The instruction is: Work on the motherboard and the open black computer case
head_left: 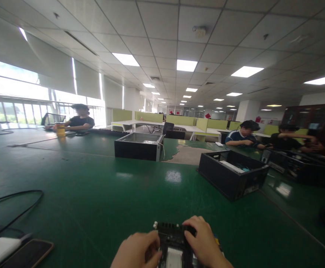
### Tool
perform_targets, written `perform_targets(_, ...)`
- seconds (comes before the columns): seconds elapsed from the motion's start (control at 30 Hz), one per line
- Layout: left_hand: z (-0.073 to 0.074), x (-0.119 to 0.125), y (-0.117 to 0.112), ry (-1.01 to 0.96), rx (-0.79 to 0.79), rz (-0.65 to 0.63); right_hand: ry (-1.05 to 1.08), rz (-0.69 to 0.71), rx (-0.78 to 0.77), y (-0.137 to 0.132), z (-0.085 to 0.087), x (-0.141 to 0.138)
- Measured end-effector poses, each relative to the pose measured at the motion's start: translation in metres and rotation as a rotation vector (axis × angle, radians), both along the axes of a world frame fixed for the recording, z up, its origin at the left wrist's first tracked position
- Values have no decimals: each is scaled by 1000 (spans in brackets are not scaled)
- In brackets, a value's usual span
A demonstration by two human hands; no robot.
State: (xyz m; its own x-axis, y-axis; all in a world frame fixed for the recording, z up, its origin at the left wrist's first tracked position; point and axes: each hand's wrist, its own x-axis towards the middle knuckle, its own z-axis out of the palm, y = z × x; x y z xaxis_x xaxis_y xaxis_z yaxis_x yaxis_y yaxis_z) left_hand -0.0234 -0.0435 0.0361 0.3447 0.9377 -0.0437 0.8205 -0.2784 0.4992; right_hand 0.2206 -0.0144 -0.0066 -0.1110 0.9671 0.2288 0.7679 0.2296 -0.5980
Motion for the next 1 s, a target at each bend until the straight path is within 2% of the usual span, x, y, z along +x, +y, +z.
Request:
perform_targets(0.1,10,15,29,-24,194,39,-10,-73,21,-1,0,-2)
perform_targets(0.2,-1,23,55,23,212,30,-10,-104,20,-1,0,-3)
perform_targets(0.3,-13,25,67,81,181,-13,-2,-100,18,0,0,-3)
perform_targets(0.4,-16,23,67,108,158,-39,10,-82,10,0,0,-2)
perform_targets(0.57,-10,20,64,91,139,-10,25,-56,10,0,1,-2)
perform_targets(0.83,-4,19,65,59,125,-64,59,-49,19,1,-1,0)
perform_targets(1.0,-3,19,64,65,108,-54,56,-37,28,1,-2,0)
